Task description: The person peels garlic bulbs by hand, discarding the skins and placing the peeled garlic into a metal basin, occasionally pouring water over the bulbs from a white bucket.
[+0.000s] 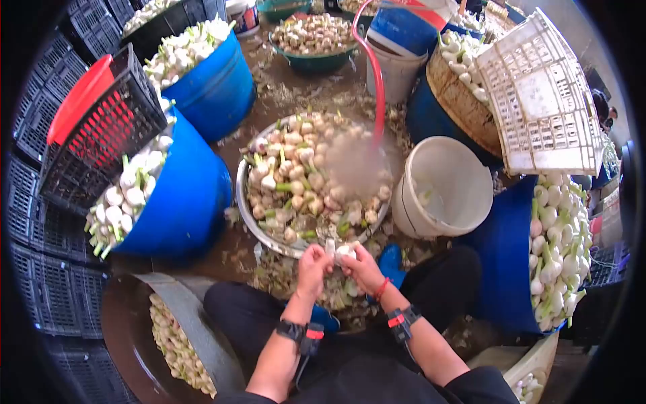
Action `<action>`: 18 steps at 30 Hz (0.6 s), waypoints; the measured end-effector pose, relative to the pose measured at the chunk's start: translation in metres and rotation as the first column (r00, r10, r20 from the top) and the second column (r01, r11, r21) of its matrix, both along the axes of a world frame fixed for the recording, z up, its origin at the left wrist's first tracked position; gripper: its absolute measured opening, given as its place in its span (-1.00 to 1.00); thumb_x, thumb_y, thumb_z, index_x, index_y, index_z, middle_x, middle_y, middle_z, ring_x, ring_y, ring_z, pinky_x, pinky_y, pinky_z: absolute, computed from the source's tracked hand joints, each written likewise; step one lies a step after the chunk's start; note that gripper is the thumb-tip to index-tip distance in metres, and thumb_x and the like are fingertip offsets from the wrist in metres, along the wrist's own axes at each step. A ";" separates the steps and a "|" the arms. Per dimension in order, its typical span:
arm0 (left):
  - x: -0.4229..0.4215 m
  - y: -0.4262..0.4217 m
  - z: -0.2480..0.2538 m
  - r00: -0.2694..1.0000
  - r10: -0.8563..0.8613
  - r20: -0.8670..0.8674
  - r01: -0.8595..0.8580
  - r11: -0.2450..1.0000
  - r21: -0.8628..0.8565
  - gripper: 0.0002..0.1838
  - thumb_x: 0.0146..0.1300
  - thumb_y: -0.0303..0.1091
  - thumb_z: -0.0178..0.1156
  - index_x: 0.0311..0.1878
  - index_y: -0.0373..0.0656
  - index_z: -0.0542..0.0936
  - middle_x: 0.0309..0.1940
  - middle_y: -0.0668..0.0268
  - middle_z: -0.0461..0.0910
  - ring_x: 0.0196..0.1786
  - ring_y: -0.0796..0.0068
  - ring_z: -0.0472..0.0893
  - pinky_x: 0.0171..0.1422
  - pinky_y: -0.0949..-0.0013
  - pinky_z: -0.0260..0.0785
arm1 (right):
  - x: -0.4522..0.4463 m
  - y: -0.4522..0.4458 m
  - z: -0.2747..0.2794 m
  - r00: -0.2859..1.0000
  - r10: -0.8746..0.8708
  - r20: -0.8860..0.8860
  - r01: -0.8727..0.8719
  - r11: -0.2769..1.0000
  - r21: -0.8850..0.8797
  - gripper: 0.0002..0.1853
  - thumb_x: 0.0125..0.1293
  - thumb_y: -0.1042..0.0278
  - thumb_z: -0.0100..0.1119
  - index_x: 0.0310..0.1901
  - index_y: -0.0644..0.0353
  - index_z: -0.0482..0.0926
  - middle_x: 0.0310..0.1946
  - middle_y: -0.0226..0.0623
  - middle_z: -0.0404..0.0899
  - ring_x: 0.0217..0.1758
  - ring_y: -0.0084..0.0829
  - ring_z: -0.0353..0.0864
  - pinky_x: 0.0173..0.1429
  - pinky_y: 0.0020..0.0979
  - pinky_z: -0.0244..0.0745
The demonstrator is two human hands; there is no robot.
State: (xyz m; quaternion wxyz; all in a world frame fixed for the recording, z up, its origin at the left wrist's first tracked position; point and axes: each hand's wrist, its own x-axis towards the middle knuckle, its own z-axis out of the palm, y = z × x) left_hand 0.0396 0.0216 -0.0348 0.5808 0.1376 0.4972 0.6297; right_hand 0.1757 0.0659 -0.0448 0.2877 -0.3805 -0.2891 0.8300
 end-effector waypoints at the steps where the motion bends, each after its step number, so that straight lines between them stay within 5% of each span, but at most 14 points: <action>1: -0.002 0.004 -0.006 0.999 0.033 -0.040 -0.033 0.999 0.009 -0.83 0.08 -0.54 0.12 -0.49 -0.11 0.33 -0.62 0.44 0.41 -0.62 0.70 0.36 -0.53 0.62 0.21 | 0.000 0.002 0.006 0.998 0.009 -0.067 -0.009 1.000 0.001 -0.69 0.19 0.45 0.11 -0.02 0.17 0.35 -0.35 -0.43 0.45 -0.47 -0.66 0.38 -0.44 -0.65 0.27; 4: -0.002 0.002 -0.013 0.989 0.027 -0.142 -0.025 1.000 0.014 -0.85 0.12 -0.51 0.12 -0.43 -0.11 0.33 -0.56 0.44 0.42 -0.56 0.70 0.39 -0.49 0.62 0.25 | 0.008 0.003 0.008 0.980 0.056 -0.193 -0.075 0.993 -0.093 -0.65 0.21 0.36 0.07 0.04 0.17 0.34 -0.28 -0.40 0.45 -0.38 -0.66 0.39 -0.40 -0.65 0.28; 6: 0.011 0.005 -0.011 0.977 0.180 0.118 -0.170 0.981 -0.089 -0.83 0.14 -0.54 0.11 -0.32 -0.11 0.32 -0.50 0.42 0.44 -0.48 0.66 0.44 -0.42 0.64 0.30 | 0.011 0.004 0.010 0.942 0.135 -0.308 -0.175 0.979 -0.106 -0.64 0.25 0.24 0.03 0.04 0.19 0.34 -0.22 -0.38 0.43 -0.31 -0.66 0.37 -0.37 -0.64 0.28; 9: 0.022 0.001 -0.001 0.993 0.079 0.084 -0.080 0.997 0.003 -0.78 0.14 -0.52 0.13 -0.22 -0.12 0.30 -0.44 0.40 0.45 -0.41 0.66 0.47 -0.37 0.63 0.33 | 0.005 -0.002 -0.002 0.984 -0.005 -0.180 -0.020 0.990 -0.138 -0.64 0.32 0.25 -0.05 0.10 0.18 0.30 -0.23 -0.39 0.43 -0.35 -0.62 0.39 -0.35 -0.57 0.34; 14: 0.012 0.008 -0.017 0.873 0.036 -0.486 -0.003 0.998 0.068 -0.83 0.07 -0.56 0.16 -0.32 -0.17 0.37 -0.47 0.44 0.45 -0.48 0.73 0.39 -0.42 0.60 0.27 | -0.004 0.007 0.001 0.982 -0.183 -0.038 0.184 0.982 0.034 -0.65 0.34 0.19 -0.17 -0.19 0.34 0.50 -0.25 -0.29 0.55 -0.11 -0.51 0.48 -0.10 -0.49 0.41; 15: 0.011 0.003 -0.032 0.874 0.039 -0.484 -0.007 0.998 0.068 -0.83 0.07 -0.56 0.16 -0.32 -0.17 0.37 -0.47 0.44 0.45 -0.48 0.73 0.39 -0.42 0.60 0.27 | -0.005 0.011 0.008 0.983 -0.180 -0.036 0.181 0.983 0.034 -0.65 0.34 0.19 -0.17 -0.19 0.34 0.50 -0.25 -0.29 0.55 -0.11 -0.51 0.48 -0.10 -0.49 0.41; 17: 0.009 -0.009 -0.043 0.639 -0.357 -0.681 0.314 0.930 -0.193 -0.83 0.00 -0.56 0.18 -0.31 -0.22 0.45 -0.49 0.43 0.44 -0.48 0.67 0.37 -0.38 0.53 0.27 | -0.006 0.016 0.017 0.982 -0.171 -0.079 0.182 0.969 0.170 -0.61 0.35 0.18 -0.26 -0.18 0.33 0.50 -0.22 -0.27 0.55 -0.10 -0.50 0.48 -0.03 -0.47 0.38; 18: 0.008 -0.016 -0.048 0.584 -0.549 -0.598 0.544 0.811 -0.212 -0.76 0.00 -0.55 0.19 -0.21 -0.21 0.46 -0.41 0.40 0.49 -0.45 0.62 0.42 -0.33 0.48 0.32 | -0.004 0.017 0.013 0.981 -0.177 -0.077 0.188 0.967 0.173 -0.60 0.35 0.19 -0.30 -0.17 0.33 0.51 -0.23 -0.27 0.55 -0.09 -0.49 0.48 0.03 -0.46 0.33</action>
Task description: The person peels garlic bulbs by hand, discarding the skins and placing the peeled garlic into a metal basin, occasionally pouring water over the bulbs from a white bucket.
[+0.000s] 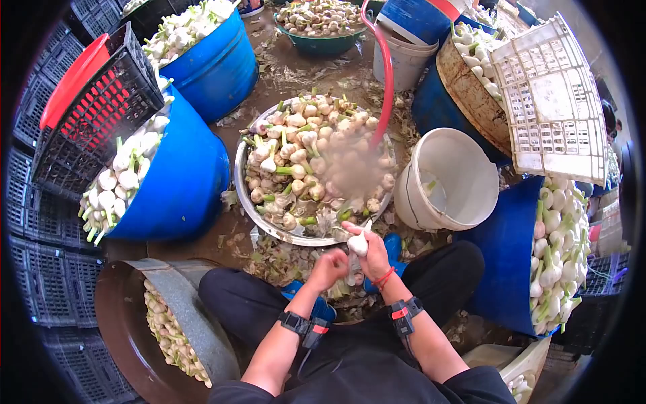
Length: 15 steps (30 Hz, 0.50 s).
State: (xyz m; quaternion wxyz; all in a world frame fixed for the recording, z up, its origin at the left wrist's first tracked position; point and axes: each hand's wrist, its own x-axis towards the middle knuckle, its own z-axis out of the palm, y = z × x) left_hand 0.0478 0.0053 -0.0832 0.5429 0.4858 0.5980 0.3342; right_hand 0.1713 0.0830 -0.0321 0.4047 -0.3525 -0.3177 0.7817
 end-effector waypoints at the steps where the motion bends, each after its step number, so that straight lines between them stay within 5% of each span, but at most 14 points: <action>1: 0.003 -0.001 0.001 1.000 0.001 0.003 -0.001 1.000 -0.005 -0.76 0.00 -0.55 0.19 -0.21 -0.21 0.46 -0.41 0.40 0.49 -0.45 0.62 0.42 -0.33 0.48 0.32 | 0.001 0.000 -0.005 1.000 0.001 0.003 -0.001 1.000 -0.005 -0.60 0.35 0.19 -0.30 -0.17 0.33 0.51 -0.23 -0.27 0.55 -0.09 -0.49 0.48 0.03 -0.46 0.33; 3: 0.014 -0.002 0.016 0.877 0.264 0.402 -0.242 0.964 -0.106 -0.72 0.01 -0.54 0.18 -0.16 -0.21 0.43 -0.32 0.38 0.50 -0.41 0.56 0.47 -0.28 0.44 0.37 | 0.001 0.001 -0.016 0.997 -0.048 -0.053 0.039 0.989 -0.146 -0.61 0.34 0.22 -0.30 -0.19 0.32 0.51 -0.25 -0.29 0.56 -0.11 -0.50 0.48 0.00 -0.47 0.33; 4: 0.019 0.009 0.037 0.679 0.506 0.532 -0.461 0.858 -0.227 -0.72 0.07 -0.51 0.19 -0.13 -0.22 0.40 -0.25 0.35 0.50 -0.40 0.57 0.50 -0.33 0.48 0.39 | -0.003 -0.001 -0.025 0.993 -0.113 0.019 0.115 0.987 -0.111 -0.62 0.32 0.23 -0.30 -0.20 0.32 0.51 -0.30 -0.31 0.55 -0.20 -0.50 0.50 -0.09 -0.48 0.37; 7: 0.015 0.018 0.047 0.731 0.448 0.515 -0.447 0.884 -0.136 -0.73 0.14 -0.46 0.17 -0.11 -0.22 0.39 -0.32 0.36 0.51 -0.46 0.65 0.48 -0.44 0.57 0.34 | -0.011 -0.011 -0.037 0.963 -0.097 0.253 0.149 0.970 -0.194 -0.63 0.32 0.20 -0.27 -0.21 0.30 0.50 -0.36 -0.33 0.55 -0.32 -0.49 0.51 -0.22 -0.47 0.39; 9: 0.011 0.015 0.040 0.726 0.525 0.445 -0.520 0.842 -0.144 -0.84 0.19 -0.40 0.14 -0.20 -0.22 0.44 -0.45 0.40 0.51 -0.53 0.72 0.45 -0.53 0.64 0.29 | -0.019 -0.007 -0.045 0.951 -0.179 0.251 0.213 0.970 -0.118 -0.64 0.31 0.19 -0.25 -0.23 0.27 0.51 -0.40 -0.35 0.54 -0.41 -0.48 0.49 -0.30 -0.47 0.38; 11: 0.003 0.009 0.041 0.849 0.438 0.296 -0.413 0.899 -0.147 -0.92 0.20 -0.40 0.13 -0.35 -0.19 0.49 -0.59 0.47 0.47 -0.57 0.72 0.42 -0.55 0.63 0.26 | -0.019 -0.006 -0.047 0.932 -0.123 0.340 0.165 0.981 -0.098 -0.66 0.31 0.20 -0.23 -0.26 0.23 0.52 -0.43 -0.37 0.52 -0.43 -0.51 0.46 -0.32 -0.48 0.35; 14: -0.031 -0.001 0.022 0.921 0.012 0.390 0.090 0.966 -0.241 -0.94 0.14 -0.37 0.19 -0.35 -0.12 0.56 -0.59 0.49 0.49 -0.56 0.75 0.39 -0.53 0.57 0.25 | -0.044 0.001 -0.043 0.874 -0.215 0.436 0.230 0.973 0.019 -0.67 0.29 0.21 -0.20 -0.35 0.23 0.54 -0.42 -0.32 0.53 -0.37 -0.50 0.47 -0.27 -0.42 0.36; 15: -0.040 -0.006 0.007 0.914 -0.039 0.405 0.183 0.929 -0.322 -0.91 0.10 -0.37 0.21 -0.32 -0.11 0.58 -0.58 0.48 0.51 -0.52 0.72 0.39 -0.42 0.50 0.31 | -0.057 0.008 -0.024 0.820 -0.103 0.563 0.058 0.994 0.096 -0.68 0.28 0.23 -0.18 -0.38 0.25 0.53 -0.40 -0.25 0.56 -0.33 -0.50 0.51 -0.25 -0.40 0.38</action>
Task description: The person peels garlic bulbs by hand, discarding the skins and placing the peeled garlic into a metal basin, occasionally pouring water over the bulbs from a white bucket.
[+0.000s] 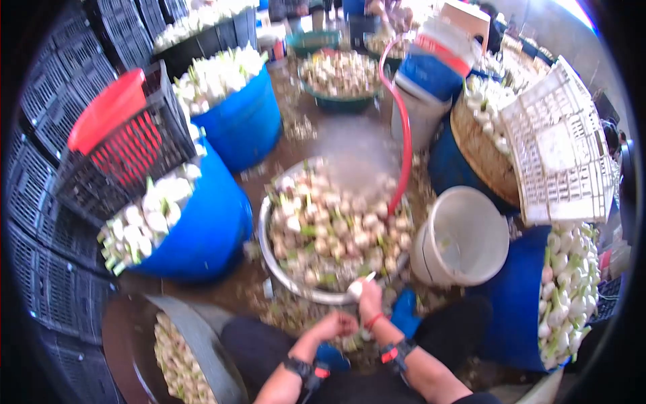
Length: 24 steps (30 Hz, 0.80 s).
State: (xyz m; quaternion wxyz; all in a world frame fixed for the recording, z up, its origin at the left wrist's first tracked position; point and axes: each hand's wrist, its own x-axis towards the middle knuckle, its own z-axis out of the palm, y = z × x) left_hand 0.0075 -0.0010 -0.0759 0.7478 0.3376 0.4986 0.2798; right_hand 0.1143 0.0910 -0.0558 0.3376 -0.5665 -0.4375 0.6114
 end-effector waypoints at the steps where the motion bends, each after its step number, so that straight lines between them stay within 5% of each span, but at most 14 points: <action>1: -0.012 0.000 -0.027 0.926 -0.041 -0.375 0.142 0.959 0.246 -0.83 0.10 -0.33 0.19 -0.23 -0.11 0.57 -0.46 0.34 0.58 -0.42 0.50 0.50 -0.23 0.30 0.38 | -0.022 -0.005 -0.034 0.986 0.163 -0.016 -0.155 0.962 0.227 -0.71 0.26 0.27 -0.14 -0.36 0.26 0.55 -0.36 -0.17 0.56 -0.27 -0.44 0.54 -0.21 -0.37 0.41; 2: -0.024 -0.001 -0.059 0.815 0.255 -0.520 0.096 0.826 0.555 -0.69 0.09 -0.29 0.13 -0.07 -0.10 0.51 -0.19 0.20 0.55 -0.16 0.18 0.51 0.02 0.11 0.30 | -0.058 -0.014 0.016 0.934 0.317 -0.163 -0.328 0.943 -0.049 -0.77 0.20 0.34 -0.09 -0.30 0.21 0.58 -0.31 -0.14 0.54 -0.23 -0.33 0.54 -0.15 -0.33 0.42; 3: -0.028 0.020 -0.038 0.572 0.228 -0.788 0.143 0.918 0.369 -0.64 0.04 -0.31 0.14 -0.04 -0.09 0.50 -0.07 0.20 0.48 -0.02 0.19 0.42 0.10 0.13 0.25 | -0.079 -0.030 0.093 0.761 0.533 0.371 -0.646 0.674 0.358 -0.78 0.15 0.37 -0.05 -0.25 0.14 0.59 -0.33 -0.15 0.54 -0.23 -0.31 0.54 -0.11 -0.35 0.40; 4: -0.027 0.037 -0.015 0.270 0.140 -0.953 0.099 0.980 0.172 -0.59 -0.01 -0.34 0.15 -0.01 -0.07 0.49 0.05 0.20 0.42 0.13 0.19 0.34 0.18 0.14 0.20 | -0.111 -0.051 0.106 0.698 0.669 0.255 -0.667 0.480 0.570 -0.71 0.20 0.22 -0.05 -0.08 0.03 0.54 -0.25 -0.18 0.51 -0.15 -0.21 0.46 0.00 -0.32 0.33; 6: -0.045 0.062 -0.052 0.131 0.238 -0.962 0.026 0.970 0.243 -0.55 -0.02 -0.38 0.08 0.04 -0.03 0.45 0.11 0.16 0.32 0.17 0.05 0.27 0.19 0.04 0.16 | -0.160 -0.079 0.146 0.305 0.949 -0.079 -0.769 0.294 0.567 -0.60 0.28 0.15 -0.10 0.10 0.10 0.40 -0.22 -0.14 0.40 -0.06 -0.24 0.32 0.13 -0.29 0.19; 10: -0.061 0.072 -0.080 0.016 0.011 -1.000 0.215 0.976 0.014 -0.69 0.20 -0.16 -0.08 -0.03 0.20 0.54 0.06 0.18 0.33 0.20 0.04 0.23 0.25 -0.08 -0.02 | -0.151 -0.077 0.161 0.644 0.758 -0.103 -0.589 0.577 0.566 -0.49 0.25 0.04 0.03 0.16 0.15 0.30 -0.24 -0.22 0.33 -0.07 -0.34 0.31 0.10 -0.38 0.21; 13: -0.082 0.063 -0.116 -0.188 0.354 -0.916 0.551 0.810 0.199 -0.69 0.15 -0.06 -0.03 -0.13 0.12 0.59 0.07 0.26 0.33 0.18 0.10 0.23 0.24 -0.11 -0.06 | -0.104 -0.034 0.064 0.809 0.585 -0.064 -0.524 0.766 0.373 -0.64 0.19 0.26 0.12 0.02 0.17 0.42 -0.22 -0.16 0.41 -0.10 -0.30 0.39 -0.01 -0.33 0.31; 14: -0.081 0.057 -0.126 -0.348 0.476 -0.807 0.551 0.801 0.235 -0.66 0.12 -0.01 0.01 -0.15 0.05 0.60 0.13 0.30 0.30 0.19 0.15 0.21 0.24 -0.12 -0.09 | -0.076 -0.019 0.046 0.840 0.490 0.234 -0.542 0.740 0.398 -0.65 0.18 0.26 0.12 -0.01 0.18 0.43 -0.19 -0.13 0.42 -0.13 -0.32 0.44 0.01 -0.38 0.32; 15: -0.078 0.064 -0.119 -0.230 0.379 -0.896 0.449 0.859 0.248 -0.66 0.08 -0.03 0.08 -0.16 0.04 0.60 0.11 0.28 0.33 0.19 0.17 0.21 0.24 -0.09 -0.06 | -0.051 -0.011 0.008 0.828 0.369 0.422 -0.546 0.703 0.456 -0.61 0.15 0.23 0.15 -0.01 0.19 0.43 -0.13 -0.08 0.38 -0.13 -0.27 0.46 0.06 -0.37 0.32; 17: -0.061 0.074 -0.075 -0.084 0.280 -0.956 0.342 0.909 0.237 -0.67 0.03 -0.05 0.15 -0.16 0.03 0.60 0.08 0.26 0.36 0.18 0.18 0.21 0.24 -0.07 -0.03 | -0.006 -0.004 0.000 0.864 0.404 0.300 -0.450 0.887 0.102 -0.46 0.07 0.11 0.21 0.04 0.21 0.38 0.02 0.03 0.26 0.07 -0.12 0.32 0.19 -0.28 0.24; 19: -0.041 0.070 -0.045 0.252 0.440 -0.862 -0.129 0.898 0.421 -0.66 0.01 -0.14 0.21 -0.14 -0.05 0.59 -0.02 0.19 0.45 0.15 0.17 0.26 0.25 0.04 0.02 | 0.017 -0.002 -0.026 0.811 0.312 0.495 -0.515 0.783 0.349 -0.36 0.04 0.08 0.26 0.12 0.18 0.30 0.09 0.04 0.22 0.16 -0.10 0.26 0.24 -0.29 0.18; 20: -0.030 0.070 -0.043 0.191 0.564 -0.804 -0.245 0.820 0.517 -0.71 -0.07 -0.29 0.33 -0.25 -0.16 0.60 -0.25 0.24 0.55 -0.06 0.25 0.47 0.02 0.25 0.31 | 0.021 -0.002 -0.025 0.830 0.258 0.495 -0.498 0.743 0.447 -0.33 0.03 0.10 0.29 0.14 0.17 0.28 0.11 0.03 0.21 0.18 -0.09 0.24 0.26 -0.28 0.17; 22: -0.022 0.060 -0.027 0.699 0.687 -0.198 -0.653 0.726 0.214 -0.64 0.02 -0.38 0.29 -0.11 -0.33 0.52 -0.29 0.24 0.56 -0.24 0.41 0.54 -0.14 0.36 0.40 | 0.025 0.001 -0.017 0.839 0.345 0.421 -0.530 0.694 0.488 -0.34 0.01 0.11 0.31 0.13 0.15 0.30 0.08 -0.01 0.23 0.14 -0.11 0.27 0.23 -0.28 0.21; 24: -0.011 0.051 -0.002 0.707 0.702 -0.084 -0.681 0.708 0.187 -0.64 0.02 -0.45 0.27 -0.09 -0.35 0.49 -0.30 0.24 0.56 -0.29 0.47 0.55 -0.20 0.43 0.41 | 0.031 0.005 -0.001 0.834 0.432 0.343 -0.552 0.641 0.533 -0.35 -0.01 0.13 0.33 0.12 0.13 0.33 0.05 -0.04 0.24 0.11 -0.13 0.30 0.19 -0.27 0.25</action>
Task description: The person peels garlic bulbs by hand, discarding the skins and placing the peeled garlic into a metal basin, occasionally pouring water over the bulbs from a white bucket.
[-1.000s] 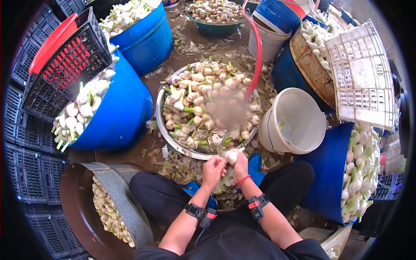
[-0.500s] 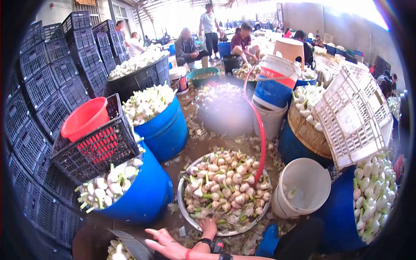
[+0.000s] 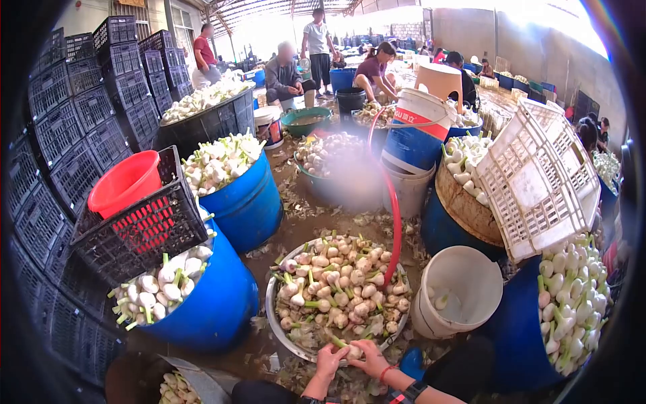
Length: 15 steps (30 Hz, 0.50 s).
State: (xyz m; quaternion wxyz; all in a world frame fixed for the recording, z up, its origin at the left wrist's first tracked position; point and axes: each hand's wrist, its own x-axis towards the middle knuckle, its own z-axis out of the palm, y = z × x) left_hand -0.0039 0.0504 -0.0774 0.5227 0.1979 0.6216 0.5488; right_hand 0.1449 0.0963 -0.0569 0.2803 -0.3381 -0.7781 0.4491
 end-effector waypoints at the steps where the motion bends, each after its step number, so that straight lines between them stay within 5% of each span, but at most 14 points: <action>1: 0.003 -0.004 0.007 0.995 0.005 0.104 -0.012 0.998 0.068 -0.64 0.03 -0.51 0.25 -0.07 -0.36 0.46 -0.31 0.24 0.56 -0.33 0.54 0.56 -0.27 0.50 0.42 | 0.004 0.001 0.009 0.995 0.010 0.097 0.001 0.993 -0.119 -0.38 -0.02 0.15 0.35 0.10 0.12 0.36 0.00 -0.08 0.26 0.05 -0.16 0.33 0.13 -0.27 0.30; 2: 0.004 -0.007 0.007 0.995 0.006 0.101 -0.012 0.998 0.064 -0.64 0.03 -0.51 0.25 -0.07 -0.36 0.46 -0.31 0.24 0.56 -0.33 0.54 0.56 -0.27 0.50 0.42 | 0.008 0.000 0.014 0.981 0.031 0.192 0.015 0.972 -0.235 -0.40 -0.04 0.17 0.36 0.07 0.10 0.39 -0.05 -0.11 0.27 -0.01 -0.19 0.37 0.06 -0.27 0.36; 6: 0.011 -0.011 0.005 0.998 -0.050 0.027 0.050 0.999 -0.005 -0.75 0.02 -0.59 0.17 -0.18 -0.37 0.46 -0.31 0.19 0.57 -0.35 0.53 0.56 -0.30 0.51 0.43 | 0.011 -0.019 0.021 0.936 -0.068 0.346 0.058 0.998 0.039 -0.45 -0.04 0.13 0.36 0.02 0.05 0.44 -0.16 -0.16 0.27 -0.13 -0.29 0.42 -0.10 -0.37 0.42; 10: 0.009 -0.016 -0.005 0.999 -0.040 -0.028 0.036 0.989 -0.142 -0.88 0.01 -0.60 0.11 -0.32 -0.33 0.48 -0.49 0.31 0.52 -0.49 0.53 0.52 -0.44 0.49 0.41 | 0.018 -0.027 0.022 0.931 -0.111 0.348 0.084 0.992 0.091 -0.53 0.08 0.11 0.26 0.01 0.10 0.44 -0.17 -0.20 0.36 -0.24 -0.36 0.46 -0.14 -0.42 0.44; 11: 0.003 -0.019 -0.004 0.980 -0.007 0.200 0.032 0.992 -0.120 -0.90 0.04 -0.58 0.08 -0.33 -0.31 0.48 -0.50 0.32 0.51 -0.50 0.52 0.51 -0.44 0.49 0.41 | 0.020 -0.022 0.011 0.990 -0.027 0.142 0.087 0.896 -0.435 -0.57 0.16 0.09 0.16 0.01 0.11 0.44 -0.19 -0.22 0.41 -0.28 -0.39 0.48 -0.15 -0.43 0.45; 12: 0.001 -0.020 -0.004 0.908 0.023 0.418 0.021 0.995 -0.100 -0.92 0.07 -0.56 0.06 -0.34 -0.29 0.48 -0.50 0.34 0.50 -0.51 0.51 0.50 -0.45 0.49 0.40 | 0.023 -0.016 0.000 0.994 -0.061 -0.088 -0.039 0.559 -0.828 -0.60 0.23 0.06 0.06 0.00 0.13 0.43 -0.20 -0.25 0.46 -0.31 -0.42 0.49 -0.16 -0.43 0.46; 13: 0.005 -0.023 0.003 0.850 0.048 0.524 -0.009 0.997 -0.076 -0.95 0.12 -0.51 0.04 -0.34 -0.22 0.47 -0.47 0.34 0.50 -0.51 0.51 0.49 -0.45 0.52 0.39 | 0.026 -0.009 -0.003 0.922 -0.222 -0.317 -0.287 0.158 -0.945 -0.60 0.33 0.03 -0.12 0.01 0.15 0.41 -0.23 -0.30 0.52 -0.35 -0.52 0.52 -0.21 -0.49 0.47; 15: 0.011 -0.023 0.020 0.821 0.077 0.566 -0.025 0.995 -0.099 -0.96 0.14 -0.48 0.06 -0.33 -0.21 0.46 -0.46 0.34 0.50 -0.49 0.54 0.49 -0.43 0.54 0.39 | 0.026 -0.008 -0.001 0.907 -0.290 -0.304 -0.269 0.156 -0.950 -0.58 0.33 0.00 -0.16 0.02 0.15 0.39 -0.24 -0.31 0.52 -0.33 -0.53 0.52 -0.24 -0.52 0.47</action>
